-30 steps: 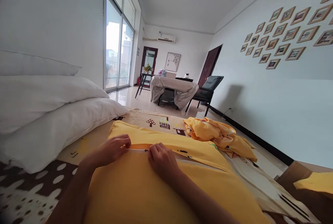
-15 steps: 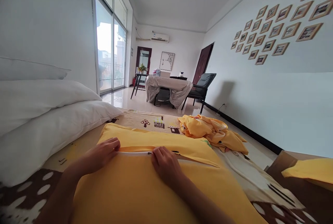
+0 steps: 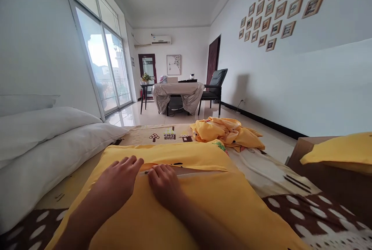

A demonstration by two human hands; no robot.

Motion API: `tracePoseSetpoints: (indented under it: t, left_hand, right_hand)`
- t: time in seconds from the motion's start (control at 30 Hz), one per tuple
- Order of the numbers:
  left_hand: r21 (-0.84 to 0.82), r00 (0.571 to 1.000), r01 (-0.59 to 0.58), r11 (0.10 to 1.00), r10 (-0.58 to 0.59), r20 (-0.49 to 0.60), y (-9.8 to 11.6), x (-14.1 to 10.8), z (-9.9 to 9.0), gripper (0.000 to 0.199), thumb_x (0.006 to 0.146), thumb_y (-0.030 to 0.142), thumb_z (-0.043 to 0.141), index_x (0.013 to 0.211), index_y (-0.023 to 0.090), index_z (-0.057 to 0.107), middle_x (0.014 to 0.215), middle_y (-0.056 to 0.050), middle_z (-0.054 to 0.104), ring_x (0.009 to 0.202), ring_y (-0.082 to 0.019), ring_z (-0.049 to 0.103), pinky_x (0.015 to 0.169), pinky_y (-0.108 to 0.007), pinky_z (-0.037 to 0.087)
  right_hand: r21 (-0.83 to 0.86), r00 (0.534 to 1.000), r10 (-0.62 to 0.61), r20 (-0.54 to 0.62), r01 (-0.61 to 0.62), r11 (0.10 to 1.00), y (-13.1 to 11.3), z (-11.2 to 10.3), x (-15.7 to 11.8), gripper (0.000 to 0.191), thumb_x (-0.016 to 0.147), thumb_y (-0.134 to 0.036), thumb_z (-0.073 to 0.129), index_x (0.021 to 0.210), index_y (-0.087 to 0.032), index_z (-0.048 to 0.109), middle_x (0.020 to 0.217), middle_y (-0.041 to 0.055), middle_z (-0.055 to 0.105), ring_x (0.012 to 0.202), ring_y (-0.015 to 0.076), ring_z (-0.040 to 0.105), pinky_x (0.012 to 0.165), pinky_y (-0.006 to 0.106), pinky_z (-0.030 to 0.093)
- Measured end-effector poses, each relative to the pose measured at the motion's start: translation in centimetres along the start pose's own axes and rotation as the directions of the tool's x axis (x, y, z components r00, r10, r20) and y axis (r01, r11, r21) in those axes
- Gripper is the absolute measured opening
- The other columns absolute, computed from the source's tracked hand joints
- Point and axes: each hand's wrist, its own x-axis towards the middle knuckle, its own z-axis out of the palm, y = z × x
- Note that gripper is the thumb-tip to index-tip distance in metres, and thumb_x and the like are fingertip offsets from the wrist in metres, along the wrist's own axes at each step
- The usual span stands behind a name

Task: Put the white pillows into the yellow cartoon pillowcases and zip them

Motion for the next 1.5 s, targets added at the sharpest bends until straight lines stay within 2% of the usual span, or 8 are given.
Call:
tracePoseSetpoints:
  t: [0.17,0.3,0.4,0.53,0.77,0.97,1.17,1.5]
  left_hand:
    - [-0.202,0.997,0.065,0.977,-0.069,-0.014,1.3,4.9,1.8,0.029,0.079,0.008,0.037,0.096,0.018,0.057,0.101,-0.010,0.065,0.093,-0.024,0.060,0.076,-0.035,0.043]
    - [-0.549,0.988,-0.151,0.822,0.121,-0.091,0.3,5.7,5.5,0.025,0.089,0.018,0.033,0.094,0.020,0.057,0.097,-0.005,0.065,0.089,-0.018,0.060,0.079,-0.030,0.045]
    - [-0.681,0.974,-0.219,0.699,0.192,-0.117,-1.1,4.9,6.8,0.021,0.090,0.024,0.036,0.095,0.021,0.056,0.097,-0.004,0.064,0.092,-0.017,0.058,0.083,-0.029,0.044]
    - [-0.678,0.975,-0.205,0.706,0.208,-0.079,-1.6,4.2,6.8,0.019,0.086,0.019,0.041,0.098,0.021,0.055,0.099,-0.004,0.061,0.093,-0.017,0.056,0.085,-0.030,0.043]
    - [-0.547,0.999,-0.046,0.836,0.038,-0.026,-0.2,5.0,7.4,0.020,0.089,0.021,0.034,0.072,0.021,0.044,0.084,-0.004,0.057,0.081,-0.018,0.053,0.071,-0.030,0.038]
    - [-0.496,0.994,0.068,0.866,-0.103,-0.043,0.7,5.0,7.5,0.021,0.092,0.026,0.028,0.076,0.023,0.041,0.074,0.000,0.058,0.064,-0.016,0.051,0.057,-0.027,0.027]
    - [-0.461,0.993,0.067,0.885,-0.105,-0.058,1.1,5.1,8.2,0.020,0.093,0.026,0.027,0.078,0.023,0.039,0.072,0.000,0.061,0.065,-0.017,0.056,0.056,-0.027,0.024]
    - [-0.373,0.998,0.033,0.927,-0.049,-0.034,1.1,5.2,8.4,0.021,0.095,0.029,0.027,0.083,0.023,0.043,0.077,-0.002,0.067,0.071,-0.021,0.063,0.056,-0.028,0.024]
  right_hand:
    - [-0.016,1.000,0.004,-0.016,-0.004,1.000,0.0,-0.2,-0.3,0.019,0.089,-0.012,0.043,0.075,-0.019,0.054,0.072,0.0032,0.060,0.068,0.0158,0.052,0.064,0.028,0.036]
    - [-0.005,0.998,0.051,-0.033,-0.051,0.999,-0.2,-0.4,-0.8,0.022,0.089,-0.012,0.042,0.072,-0.019,0.054,0.067,0.0029,0.059,0.066,0.0158,0.051,0.062,0.029,0.034]
    - [0.043,0.995,0.098,-0.029,-0.096,0.994,-0.5,-0.7,-1.0,0.021,0.091,-0.013,0.043,0.075,-0.018,0.055,0.073,0.0035,0.063,0.075,0.0155,0.057,0.070,0.029,0.038]
    - [0.079,0.989,0.138,-0.049,-0.134,0.988,-0.6,-1.3,-1.1,0.019,0.090,-0.012,0.044,0.078,-0.019,0.056,0.077,0.0033,0.066,0.077,0.0150,0.058,0.073,0.030,0.039]
    - [0.100,0.985,0.170,-0.038,-0.165,0.981,-0.5,-1.7,-1.2,0.015,0.089,-0.013,0.048,0.079,-0.019,0.058,0.078,0.0026,0.067,0.078,0.0144,0.060,0.074,0.029,0.041]
    - [0.122,0.981,0.166,-0.102,-0.153,0.981,-0.2,-2.1,-1.0,0.012,0.085,-0.009,0.051,0.083,-0.019,0.058,0.081,0.0023,0.068,0.081,0.0160,0.059,0.075,0.031,0.041]
    - [0.116,0.962,0.250,-0.111,-0.237,0.964,0.0,-2.1,-1.1,0.012,0.084,-0.010,0.052,0.079,-0.020,0.057,0.079,0.0018,0.067,0.080,0.0175,0.055,0.075,0.031,0.040]
    - [0.045,0.890,0.448,0.081,-0.452,0.891,2.1,-3.3,-1.4,0.012,0.077,-0.011,0.055,0.069,-0.020,0.054,0.070,0.0010,0.061,0.075,0.0189,0.050,0.069,0.031,0.035]
